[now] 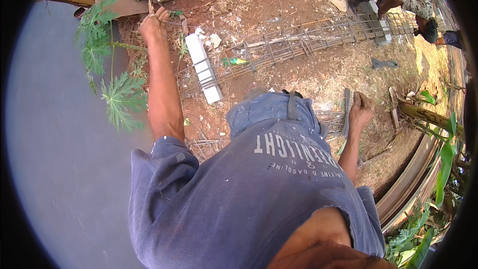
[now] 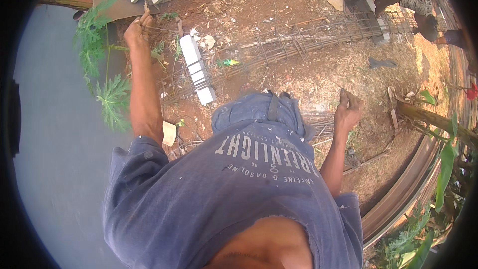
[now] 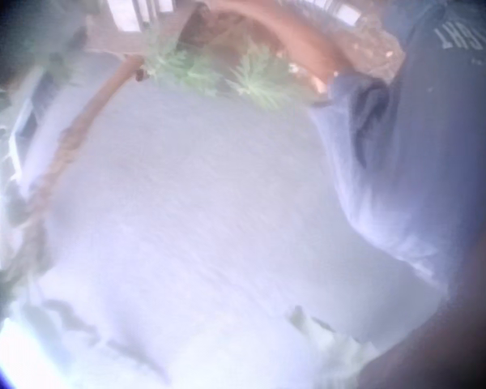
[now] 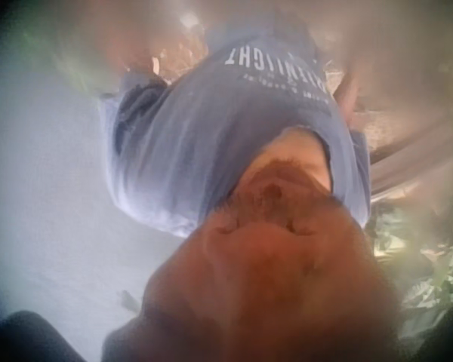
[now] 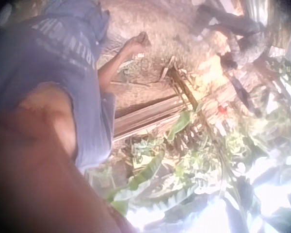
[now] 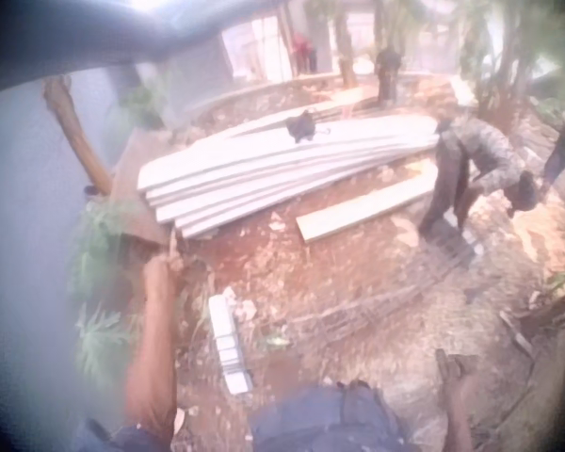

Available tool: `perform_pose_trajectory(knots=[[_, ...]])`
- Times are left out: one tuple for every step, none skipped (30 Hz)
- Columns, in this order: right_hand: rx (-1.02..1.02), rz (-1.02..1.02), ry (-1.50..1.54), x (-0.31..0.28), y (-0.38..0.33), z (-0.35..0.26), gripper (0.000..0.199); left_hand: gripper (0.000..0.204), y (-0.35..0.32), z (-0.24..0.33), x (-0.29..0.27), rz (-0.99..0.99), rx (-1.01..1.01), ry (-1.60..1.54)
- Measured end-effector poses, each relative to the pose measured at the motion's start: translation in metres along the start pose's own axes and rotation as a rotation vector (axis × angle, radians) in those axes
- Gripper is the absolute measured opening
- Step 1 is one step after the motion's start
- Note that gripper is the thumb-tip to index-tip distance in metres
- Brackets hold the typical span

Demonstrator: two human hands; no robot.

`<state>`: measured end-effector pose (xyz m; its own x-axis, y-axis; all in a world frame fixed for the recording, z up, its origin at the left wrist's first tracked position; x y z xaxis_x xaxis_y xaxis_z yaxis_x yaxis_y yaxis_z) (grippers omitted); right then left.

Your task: The person assembles a metal mesh structure by hand, bending and interlocking metal rods to form a grid. They repeatedly adjust and secure the mesh sections on the ground.

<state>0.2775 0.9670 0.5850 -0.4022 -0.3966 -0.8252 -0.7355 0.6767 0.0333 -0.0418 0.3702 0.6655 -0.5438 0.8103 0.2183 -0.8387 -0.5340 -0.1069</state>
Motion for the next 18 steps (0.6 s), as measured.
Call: perform_pose_trajectory(knots=[[-0.019,0.095,-0.067,-0.006,0.002,0.001,0.020,0.033,-0.013,-0.014,-0.013,0.017,0.009,0.094],[-0.015,0.053,-0.198,-0.003,0.003,-0.001,0.021,0.032,-0.027,-0.026,-0.026,0.031,0.024,0.192],[-0.014,0.007,-0.326,0.000,0.005,-0.003,0.022,0.030,-0.042,-0.039,-0.046,0.095,0.027,0.306],[-0.015,-0.043,-0.452,0.006,0.006,-0.002,0.024,0.029,-0.057,-0.050,-0.068,0.161,0.031,0.422],[-0.004,-0.067,-0.461,0.014,0.009,0.010,0.026,0.026,-0.072,-0.070,-0.093,0.204,0.010,0.389],[0.011,-0.091,-0.474,0.027,0.013,0.034,0.028,0.023,-0.087,-0.087,-0.112,0.244,-0.015,0.354],[0.019,-0.069,-0.506,0.020,0.022,0.045,0.030,0.019,-0.111,-0.112,-0.119,0.407,-0.138,0.174],[0.083,-0.083,-0.516,0.017,0.025,0.047,0.036,0.016,-0.139,-0.131,-0.131,0.585,-0.253,0.032],[0.138,-0.094,-0.295,0.021,0.028,0.053,0.037,0.014,-0.158,-0.151,-0.153,0.624,-0.435,-0.064],[0.193,-0.106,-0.074,0.026,0.032,0.059,0.038,0.013,-0.178,-0.174,-0.174,0.661,-0.614,-0.164],[0.246,-0.118,0.149,0.034,0.036,0.062,0.038,0.013,-0.195,-0.193,-0.191,0.752,-0.637,-0.234],[0.314,-0.131,0.377,0.040,0.041,0.059,0.039,0.013,-0.213,-0.204,-0.197,0.840,-0.657,-0.305],[0.383,-0.142,0.605,0.043,0.048,0.053,0.040,0.014,-0.222,-0.205,-0.205,0.747,-0.654,-0.182],[0.453,-0.140,0.824,0.041,0.057,0.047,0.042,0.015,-0.233,-0.208,-0.206,0.645,-0.663,-0.063],[0.492,-0.085,1.053,0.036,0.068,0.039,0.043,0.016,-0.244,-0.204,-0.204,0.549,-0.661,0.057],[0.531,-0.024,1.282,0.032,0.083,0.034,0.045,0.022,-0.250,-0.195,-0.203,0.494,-0.584,0.334],[0.594,0.087,1.504,0.029,0.103,0.038,0.040,0.023,-0.254,-0.191,-0.191,0.422,-0.536,0.372],[0.632,0.168,1.625,0.014,0.127,0.047,0.026,0.025,-0.258,-0.197,-0.174,0.334,-0.506,0.396]])
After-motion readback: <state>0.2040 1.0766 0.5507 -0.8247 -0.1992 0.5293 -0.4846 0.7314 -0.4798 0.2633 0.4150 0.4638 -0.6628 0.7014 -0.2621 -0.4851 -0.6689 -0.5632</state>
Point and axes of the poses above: each hand's wrist, its own y-axis towards the middle knuckle, its own x-axis out of the palm, z = x × y, the point moved 6 cm from there along y, towards the middle knuckle, and after that the axes turned 3 degrees about -z, right-handed, at the moved point
